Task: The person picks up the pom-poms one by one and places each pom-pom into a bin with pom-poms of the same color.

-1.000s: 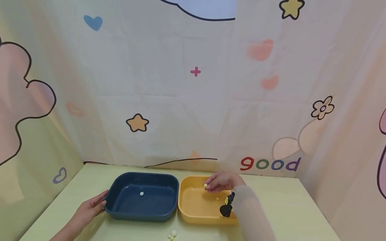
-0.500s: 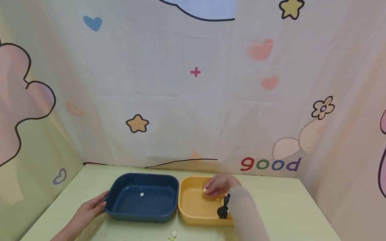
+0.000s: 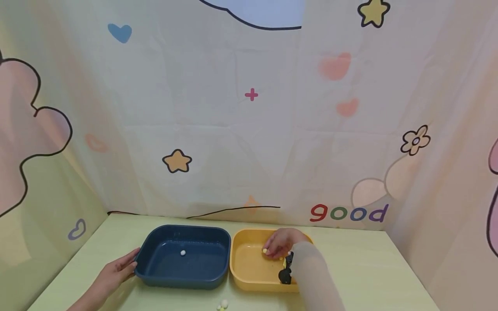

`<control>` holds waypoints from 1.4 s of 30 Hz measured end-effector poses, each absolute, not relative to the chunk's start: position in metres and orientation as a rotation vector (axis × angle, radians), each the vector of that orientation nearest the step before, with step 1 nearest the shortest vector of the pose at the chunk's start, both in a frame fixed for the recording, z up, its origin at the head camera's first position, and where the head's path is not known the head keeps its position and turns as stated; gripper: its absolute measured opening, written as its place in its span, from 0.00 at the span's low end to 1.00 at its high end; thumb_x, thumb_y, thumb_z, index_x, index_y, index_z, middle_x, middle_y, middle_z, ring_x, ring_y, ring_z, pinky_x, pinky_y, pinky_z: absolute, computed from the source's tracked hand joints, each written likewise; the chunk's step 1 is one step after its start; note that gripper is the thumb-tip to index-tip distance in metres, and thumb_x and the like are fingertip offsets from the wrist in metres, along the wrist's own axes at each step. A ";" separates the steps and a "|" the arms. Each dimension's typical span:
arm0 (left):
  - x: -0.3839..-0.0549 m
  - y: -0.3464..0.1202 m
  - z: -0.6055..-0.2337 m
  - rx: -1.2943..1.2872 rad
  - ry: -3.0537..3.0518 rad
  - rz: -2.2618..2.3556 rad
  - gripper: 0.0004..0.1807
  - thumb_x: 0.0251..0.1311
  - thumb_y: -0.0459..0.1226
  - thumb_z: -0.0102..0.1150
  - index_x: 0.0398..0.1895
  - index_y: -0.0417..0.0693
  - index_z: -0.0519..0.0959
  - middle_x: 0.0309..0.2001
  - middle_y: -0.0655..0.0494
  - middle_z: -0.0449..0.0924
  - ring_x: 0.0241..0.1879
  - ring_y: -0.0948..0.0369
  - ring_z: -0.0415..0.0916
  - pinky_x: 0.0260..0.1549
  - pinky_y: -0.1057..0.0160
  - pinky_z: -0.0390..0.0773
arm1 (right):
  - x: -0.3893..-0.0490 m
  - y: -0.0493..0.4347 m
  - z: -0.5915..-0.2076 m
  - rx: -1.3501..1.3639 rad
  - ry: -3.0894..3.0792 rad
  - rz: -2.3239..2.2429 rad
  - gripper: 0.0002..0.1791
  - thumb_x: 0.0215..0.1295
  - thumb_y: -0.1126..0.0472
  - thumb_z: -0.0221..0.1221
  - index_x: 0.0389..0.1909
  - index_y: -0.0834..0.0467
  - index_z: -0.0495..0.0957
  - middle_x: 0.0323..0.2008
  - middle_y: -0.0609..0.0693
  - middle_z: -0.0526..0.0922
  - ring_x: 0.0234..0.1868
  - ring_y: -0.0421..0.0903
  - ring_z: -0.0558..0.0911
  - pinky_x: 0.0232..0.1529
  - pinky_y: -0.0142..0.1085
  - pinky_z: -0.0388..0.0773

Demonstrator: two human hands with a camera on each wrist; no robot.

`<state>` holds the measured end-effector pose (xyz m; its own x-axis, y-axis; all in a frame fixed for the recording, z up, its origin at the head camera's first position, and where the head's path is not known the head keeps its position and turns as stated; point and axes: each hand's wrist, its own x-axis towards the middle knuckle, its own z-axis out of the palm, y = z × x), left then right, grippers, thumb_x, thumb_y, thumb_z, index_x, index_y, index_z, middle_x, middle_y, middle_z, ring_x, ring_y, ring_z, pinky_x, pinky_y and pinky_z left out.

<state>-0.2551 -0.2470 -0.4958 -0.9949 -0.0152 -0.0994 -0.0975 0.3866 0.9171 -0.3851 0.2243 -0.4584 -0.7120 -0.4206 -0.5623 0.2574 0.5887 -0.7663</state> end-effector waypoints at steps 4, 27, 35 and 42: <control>-0.256 -0.247 -0.497 -0.126 2.555 1.690 0.27 0.77 0.29 0.46 0.75 0.29 0.59 0.72 0.30 0.61 0.70 0.39 0.70 0.53 0.59 0.87 | -0.387 0.223 -0.461 -0.128 2.064 -1.092 0.08 0.69 0.74 0.59 0.37 0.62 0.86 0.25 0.43 0.86 0.28 0.36 0.83 0.36 0.26 0.85; -0.255 -0.247 -0.498 -0.112 2.551 1.725 0.27 0.77 0.29 0.45 0.75 0.29 0.60 0.72 0.29 0.62 0.69 0.41 0.72 0.54 0.60 0.87 | -0.387 0.217 -0.461 -0.075 2.118 -1.003 0.08 0.68 0.75 0.58 0.38 0.64 0.85 0.23 0.44 0.84 0.27 0.36 0.81 0.34 0.25 0.83; -0.256 -0.245 -0.498 -0.123 2.548 1.730 0.26 0.77 0.28 0.45 0.75 0.28 0.60 0.72 0.29 0.62 0.69 0.41 0.71 0.54 0.60 0.87 | -0.383 0.216 -0.456 -0.059 2.142 -1.002 0.07 0.69 0.73 0.59 0.40 0.67 0.85 0.24 0.45 0.85 0.27 0.37 0.81 0.34 0.25 0.84; -0.257 -0.245 -0.498 -0.123 2.552 1.725 0.26 0.77 0.28 0.44 0.75 0.29 0.59 0.72 0.29 0.61 0.70 0.39 0.70 0.54 0.59 0.87 | -0.379 0.219 -0.450 -0.163 2.204 -1.071 0.09 0.70 0.71 0.59 0.44 0.72 0.84 0.27 0.45 0.87 0.29 0.37 0.83 0.39 0.29 0.87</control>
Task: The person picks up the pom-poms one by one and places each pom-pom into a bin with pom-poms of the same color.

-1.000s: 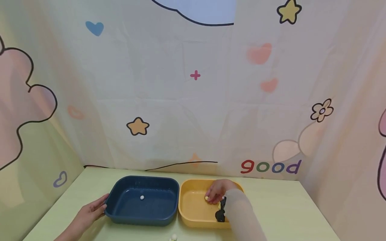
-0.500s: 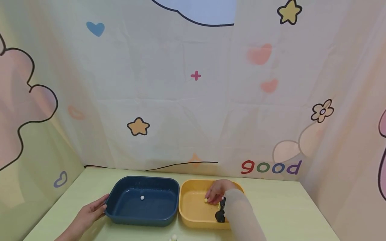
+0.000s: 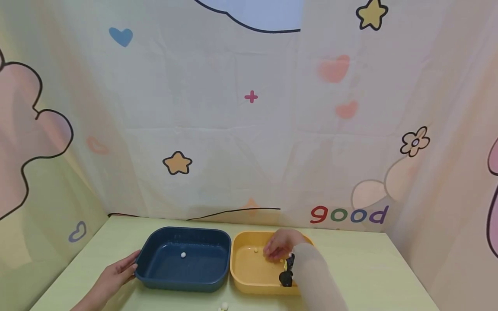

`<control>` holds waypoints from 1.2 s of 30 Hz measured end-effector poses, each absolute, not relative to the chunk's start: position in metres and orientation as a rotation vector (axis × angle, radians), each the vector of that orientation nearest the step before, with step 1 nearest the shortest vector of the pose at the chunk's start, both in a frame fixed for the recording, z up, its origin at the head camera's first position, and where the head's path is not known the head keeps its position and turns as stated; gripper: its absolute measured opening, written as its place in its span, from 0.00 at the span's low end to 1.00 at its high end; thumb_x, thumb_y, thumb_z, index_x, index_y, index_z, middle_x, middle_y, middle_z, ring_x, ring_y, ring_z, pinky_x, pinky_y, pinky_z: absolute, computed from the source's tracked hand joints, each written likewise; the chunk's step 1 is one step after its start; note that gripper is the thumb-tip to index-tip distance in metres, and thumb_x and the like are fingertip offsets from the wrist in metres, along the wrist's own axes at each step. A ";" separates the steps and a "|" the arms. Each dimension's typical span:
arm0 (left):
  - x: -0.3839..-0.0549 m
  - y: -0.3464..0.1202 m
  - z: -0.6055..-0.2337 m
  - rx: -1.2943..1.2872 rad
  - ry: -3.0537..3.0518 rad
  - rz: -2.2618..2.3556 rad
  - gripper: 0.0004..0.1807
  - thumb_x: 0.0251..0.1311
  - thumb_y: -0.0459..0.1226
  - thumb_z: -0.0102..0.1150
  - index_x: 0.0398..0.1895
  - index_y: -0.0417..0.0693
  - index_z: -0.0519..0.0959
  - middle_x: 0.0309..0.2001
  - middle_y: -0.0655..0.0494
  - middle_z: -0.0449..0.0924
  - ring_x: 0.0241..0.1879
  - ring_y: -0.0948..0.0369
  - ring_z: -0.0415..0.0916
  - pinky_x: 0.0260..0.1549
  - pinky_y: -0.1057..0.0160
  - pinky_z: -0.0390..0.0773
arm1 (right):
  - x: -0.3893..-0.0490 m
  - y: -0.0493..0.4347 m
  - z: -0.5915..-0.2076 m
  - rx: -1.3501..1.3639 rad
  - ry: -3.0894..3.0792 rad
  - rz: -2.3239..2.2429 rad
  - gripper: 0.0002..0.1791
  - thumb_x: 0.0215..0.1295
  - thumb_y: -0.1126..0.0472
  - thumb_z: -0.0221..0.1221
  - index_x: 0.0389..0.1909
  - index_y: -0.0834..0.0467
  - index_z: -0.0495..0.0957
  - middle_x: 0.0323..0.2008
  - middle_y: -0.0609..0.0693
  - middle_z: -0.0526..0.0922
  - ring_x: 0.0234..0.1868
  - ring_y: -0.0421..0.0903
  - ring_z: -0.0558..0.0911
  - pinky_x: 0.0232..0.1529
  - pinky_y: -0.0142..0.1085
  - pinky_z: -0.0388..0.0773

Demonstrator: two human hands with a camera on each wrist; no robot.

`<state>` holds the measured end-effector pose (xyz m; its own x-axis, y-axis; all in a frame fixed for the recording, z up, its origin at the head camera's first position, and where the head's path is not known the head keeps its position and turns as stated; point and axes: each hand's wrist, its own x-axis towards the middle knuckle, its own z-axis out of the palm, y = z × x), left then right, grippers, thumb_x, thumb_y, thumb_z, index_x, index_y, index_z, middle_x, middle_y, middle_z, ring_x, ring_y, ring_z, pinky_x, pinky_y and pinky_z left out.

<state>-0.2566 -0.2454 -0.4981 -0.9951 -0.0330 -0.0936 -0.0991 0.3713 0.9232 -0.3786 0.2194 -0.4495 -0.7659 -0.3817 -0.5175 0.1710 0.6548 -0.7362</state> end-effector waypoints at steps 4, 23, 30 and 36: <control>-0.255 -0.246 -0.497 -0.108 2.556 1.714 0.27 0.77 0.29 0.45 0.76 0.29 0.59 0.72 0.29 0.61 0.70 0.38 0.69 0.54 0.59 0.87 | -0.372 0.221 -0.434 -0.233 2.240 -1.096 0.11 0.71 0.70 0.58 0.48 0.72 0.81 0.31 0.46 0.87 0.33 0.37 0.84 0.45 0.33 0.89; -0.256 -0.247 -0.498 -0.106 2.564 1.675 0.27 0.78 0.30 0.45 0.76 0.30 0.58 0.73 0.30 0.60 0.70 0.40 0.70 0.55 0.59 0.87 | -0.309 0.216 -0.395 -0.402 2.322 -1.491 0.16 0.77 0.61 0.52 0.54 0.71 0.76 0.43 0.54 0.84 0.40 0.42 0.83 0.45 0.33 0.88; -0.255 -0.246 -0.498 -0.094 2.557 1.687 0.27 0.78 0.30 0.44 0.76 0.29 0.57 0.73 0.30 0.59 0.71 0.41 0.69 0.55 0.59 0.86 | -0.273 0.208 -0.407 -0.398 2.203 -1.654 0.17 0.75 0.62 0.53 0.56 0.71 0.74 0.42 0.48 0.82 0.42 0.43 0.82 0.45 0.32 0.85; -0.253 -0.246 -0.497 -0.091 2.558 1.693 0.27 0.78 0.30 0.45 0.76 0.30 0.58 0.74 0.30 0.60 0.68 0.49 0.71 0.55 0.60 0.86 | -0.248 0.199 -0.425 -0.359 2.101 -1.682 0.17 0.73 0.62 0.56 0.54 0.70 0.74 0.39 0.46 0.82 0.38 0.41 0.81 0.42 0.30 0.85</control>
